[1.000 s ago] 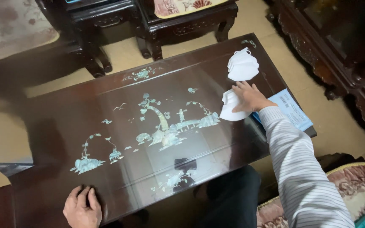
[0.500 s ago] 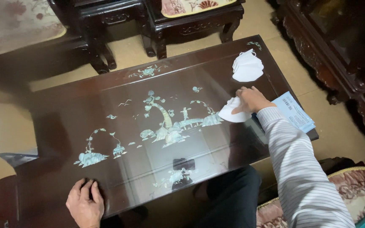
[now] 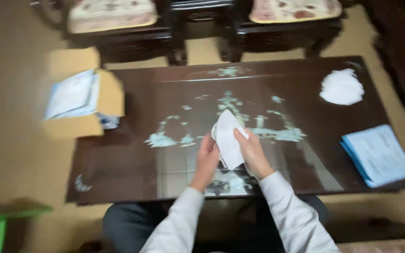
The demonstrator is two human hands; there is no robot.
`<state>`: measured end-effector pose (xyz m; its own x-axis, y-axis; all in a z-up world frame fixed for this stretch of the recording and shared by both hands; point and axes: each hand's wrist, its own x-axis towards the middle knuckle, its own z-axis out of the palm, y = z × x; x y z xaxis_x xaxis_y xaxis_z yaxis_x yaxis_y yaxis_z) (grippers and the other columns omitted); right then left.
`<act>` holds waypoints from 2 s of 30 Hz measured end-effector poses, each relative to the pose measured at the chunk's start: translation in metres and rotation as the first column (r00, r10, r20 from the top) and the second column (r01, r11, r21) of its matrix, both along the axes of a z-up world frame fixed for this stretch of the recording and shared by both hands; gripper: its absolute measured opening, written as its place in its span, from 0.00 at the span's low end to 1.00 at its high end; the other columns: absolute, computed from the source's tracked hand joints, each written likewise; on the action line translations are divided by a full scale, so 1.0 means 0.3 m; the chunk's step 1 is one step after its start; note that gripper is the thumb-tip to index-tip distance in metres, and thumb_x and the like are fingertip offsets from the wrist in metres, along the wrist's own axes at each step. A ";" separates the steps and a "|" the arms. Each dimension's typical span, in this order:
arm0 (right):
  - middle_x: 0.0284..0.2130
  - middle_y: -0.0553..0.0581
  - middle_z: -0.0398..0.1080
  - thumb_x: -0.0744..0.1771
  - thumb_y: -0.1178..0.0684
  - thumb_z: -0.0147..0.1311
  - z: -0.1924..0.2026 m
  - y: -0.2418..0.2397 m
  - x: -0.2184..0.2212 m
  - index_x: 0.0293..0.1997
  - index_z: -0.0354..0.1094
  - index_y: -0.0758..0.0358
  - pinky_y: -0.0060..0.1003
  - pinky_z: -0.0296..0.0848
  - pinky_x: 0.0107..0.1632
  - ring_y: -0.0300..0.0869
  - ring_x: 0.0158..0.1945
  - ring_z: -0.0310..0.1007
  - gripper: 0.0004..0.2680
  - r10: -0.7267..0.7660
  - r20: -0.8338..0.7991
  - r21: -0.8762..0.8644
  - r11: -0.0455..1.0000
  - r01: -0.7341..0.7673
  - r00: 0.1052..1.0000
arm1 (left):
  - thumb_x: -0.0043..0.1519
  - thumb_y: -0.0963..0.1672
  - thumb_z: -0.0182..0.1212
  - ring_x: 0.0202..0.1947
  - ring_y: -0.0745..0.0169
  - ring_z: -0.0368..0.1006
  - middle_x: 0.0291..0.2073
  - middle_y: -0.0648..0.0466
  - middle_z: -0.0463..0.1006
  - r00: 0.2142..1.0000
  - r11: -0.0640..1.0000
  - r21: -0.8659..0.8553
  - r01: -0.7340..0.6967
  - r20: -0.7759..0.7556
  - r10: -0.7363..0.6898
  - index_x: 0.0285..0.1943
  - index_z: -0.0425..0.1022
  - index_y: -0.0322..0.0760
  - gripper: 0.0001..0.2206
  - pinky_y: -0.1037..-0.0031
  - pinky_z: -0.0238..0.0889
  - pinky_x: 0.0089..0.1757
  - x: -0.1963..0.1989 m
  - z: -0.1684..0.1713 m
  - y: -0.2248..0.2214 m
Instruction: A person is manually packaging individual face masks into paper envelopes at a table.
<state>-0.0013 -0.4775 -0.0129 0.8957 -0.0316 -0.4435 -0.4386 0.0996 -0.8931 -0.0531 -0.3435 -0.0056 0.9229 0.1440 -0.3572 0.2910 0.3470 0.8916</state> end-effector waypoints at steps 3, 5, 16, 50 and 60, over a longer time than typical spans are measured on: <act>0.33 0.56 0.72 0.69 0.39 0.59 -0.190 0.108 -0.001 0.47 0.73 0.60 0.38 0.72 0.44 0.41 0.39 0.70 0.14 0.034 0.096 -0.215 0.977 -0.013 0.995 | 0.61 0.45 0.70 0.58 0.51 0.75 0.56 0.41 0.78 0.984 0.985 0.043 -0.167 -0.050 0.169 0.65 0.73 0.39 0.23 0.61 0.69 0.54 -0.005 0.001 0.036; 0.29 0.56 0.71 0.70 0.36 0.57 -0.231 0.148 -0.010 0.43 0.70 0.58 0.38 0.71 0.42 0.41 0.36 0.71 0.15 -0.006 0.144 -0.357 0.932 0.058 0.990 | 0.72 0.55 0.41 0.73 0.53 0.58 0.71 0.42 0.64 0.980 0.987 0.030 -0.159 -0.118 0.162 0.72 0.66 0.34 0.28 0.61 0.48 0.69 -0.063 0.202 0.080; 0.38 0.61 0.76 0.68 0.41 0.61 -0.094 0.341 -0.107 0.54 0.73 0.61 0.44 0.73 0.51 0.44 0.46 0.72 0.15 0.167 0.242 -0.369 0.927 -0.069 0.956 | 0.58 0.49 0.73 0.50 0.50 0.77 0.45 0.41 0.81 0.915 0.890 0.290 -0.353 -0.092 0.393 0.58 0.77 0.33 0.23 0.60 0.71 0.49 0.007 -0.214 0.385; 0.47 0.74 0.76 0.71 0.54 0.49 -0.138 0.049 -0.079 0.57 0.71 0.68 0.52 0.73 0.60 0.58 0.53 0.78 0.11 -0.073 0.218 0.352 0.936 -0.008 0.973 | 0.55 0.48 0.77 0.27 0.66 0.73 0.20 0.53 0.80 0.990 0.922 0.374 -0.095 -0.064 0.128 0.29 0.76 0.39 0.14 0.74 0.67 0.36 -0.010 -0.154 0.316; 0.27 0.67 0.78 0.66 0.53 0.66 -0.409 0.063 0.014 0.38 0.74 0.70 0.43 0.83 0.31 0.48 0.25 0.81 0.09 -0.062 -0.067 0.136 0.988 0.070 0.996 | 0.60 0.42 0.72 0.36 0.45 0.82 0.38 0.42 0.77 0.978 0.989 -0.140 -0.048 -0.210 0.018 0.51 0.76 0.25 0.16 0.59 0.79 0.41 0.071 -0.314 0.117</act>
